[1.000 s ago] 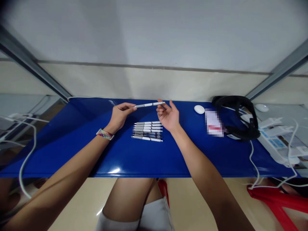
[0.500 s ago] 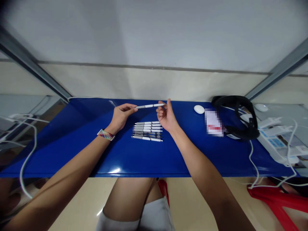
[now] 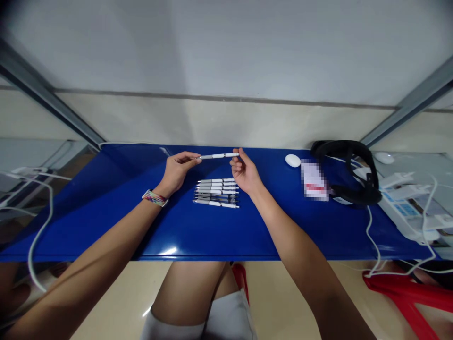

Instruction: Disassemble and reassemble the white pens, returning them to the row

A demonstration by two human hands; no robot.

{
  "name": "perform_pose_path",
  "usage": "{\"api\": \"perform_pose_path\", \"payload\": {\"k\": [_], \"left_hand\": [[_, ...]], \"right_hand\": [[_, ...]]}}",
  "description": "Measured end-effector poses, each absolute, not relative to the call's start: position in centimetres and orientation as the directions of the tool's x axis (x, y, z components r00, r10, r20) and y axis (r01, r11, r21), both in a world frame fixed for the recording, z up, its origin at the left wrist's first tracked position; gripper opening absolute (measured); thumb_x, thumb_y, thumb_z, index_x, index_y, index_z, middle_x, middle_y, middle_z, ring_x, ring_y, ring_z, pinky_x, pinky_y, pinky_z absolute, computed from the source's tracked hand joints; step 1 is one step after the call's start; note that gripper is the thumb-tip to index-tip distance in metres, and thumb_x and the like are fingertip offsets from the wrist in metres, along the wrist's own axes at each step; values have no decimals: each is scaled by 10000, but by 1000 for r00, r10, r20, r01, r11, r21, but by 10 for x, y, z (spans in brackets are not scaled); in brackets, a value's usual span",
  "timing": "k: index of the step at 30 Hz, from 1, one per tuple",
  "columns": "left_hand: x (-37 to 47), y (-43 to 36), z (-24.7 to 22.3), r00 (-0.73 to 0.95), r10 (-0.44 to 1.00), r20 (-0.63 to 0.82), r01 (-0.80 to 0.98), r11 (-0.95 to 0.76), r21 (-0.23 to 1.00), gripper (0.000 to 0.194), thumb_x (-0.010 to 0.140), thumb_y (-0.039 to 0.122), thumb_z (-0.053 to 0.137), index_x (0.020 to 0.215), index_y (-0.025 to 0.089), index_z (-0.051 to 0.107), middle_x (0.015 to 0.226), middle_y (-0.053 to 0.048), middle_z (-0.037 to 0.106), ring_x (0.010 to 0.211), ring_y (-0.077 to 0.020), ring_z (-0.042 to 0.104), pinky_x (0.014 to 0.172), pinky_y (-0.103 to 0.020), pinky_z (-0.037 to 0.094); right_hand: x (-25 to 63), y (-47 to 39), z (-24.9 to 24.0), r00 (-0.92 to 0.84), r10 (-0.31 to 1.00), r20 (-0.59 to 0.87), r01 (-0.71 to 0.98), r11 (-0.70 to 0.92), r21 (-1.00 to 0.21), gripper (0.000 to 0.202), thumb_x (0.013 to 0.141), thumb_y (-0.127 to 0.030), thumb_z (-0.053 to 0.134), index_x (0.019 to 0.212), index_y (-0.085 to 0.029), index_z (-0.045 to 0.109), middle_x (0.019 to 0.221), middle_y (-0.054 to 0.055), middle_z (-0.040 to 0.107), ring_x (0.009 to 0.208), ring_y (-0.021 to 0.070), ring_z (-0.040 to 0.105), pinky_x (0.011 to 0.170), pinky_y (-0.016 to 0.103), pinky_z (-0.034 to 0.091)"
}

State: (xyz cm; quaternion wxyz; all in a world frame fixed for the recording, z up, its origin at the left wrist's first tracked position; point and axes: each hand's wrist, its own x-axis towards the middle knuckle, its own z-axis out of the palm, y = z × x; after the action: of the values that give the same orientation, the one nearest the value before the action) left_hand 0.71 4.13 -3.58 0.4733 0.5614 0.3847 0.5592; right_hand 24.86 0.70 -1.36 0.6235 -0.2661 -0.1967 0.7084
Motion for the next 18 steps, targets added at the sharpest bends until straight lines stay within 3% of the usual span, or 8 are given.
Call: {"api": "perform_pose_path", "payload": {"k": [6,10,15,18], "left_hand": [[9,39,-34,78,962,260,-102,-252,962,294,702,362,978,935,228,860,924,-49,823,854,-185,735,848,-345,586],[9,39,-34,76,963,259,-93,-252,963,300,706,380,973,936,224,860,916,-51,821,839,-188,733,839,-348,586],[8,40,-34,66,961,268,-87,-261,961,314,702,392,973,938,222,857,938,-56,824,862,-195,741,859,-358,592],[8,40,-34,72,962,265,-94,-258,962,298,706,382,970,937,231,859,929,-52,822,852,-190,737,858,-360,593]], "right_hand": [[247,6,-11,-58,985,-161,-782,-145,-606,244,993,-445,773,933,-214,722,615,-66,544,484,39,430,378,128,351],[248,5,-7,-70,983,-171,-786,-160,-598,328,994,-531,743,966,-204,735,653,-45,588,528,54,497,410,143,405],[250,6,-12,-109,987,-121,-784,-160,-600,179,973,-381,804,1016,-217,746,647,-63,593,516,32,481,422,117,401],[249,7,-15,-108,988,-114,-787,-155,-598,203,973,-414,801,1043,-230,753,663,-57,611,530,37,504,434,121,418]]}}
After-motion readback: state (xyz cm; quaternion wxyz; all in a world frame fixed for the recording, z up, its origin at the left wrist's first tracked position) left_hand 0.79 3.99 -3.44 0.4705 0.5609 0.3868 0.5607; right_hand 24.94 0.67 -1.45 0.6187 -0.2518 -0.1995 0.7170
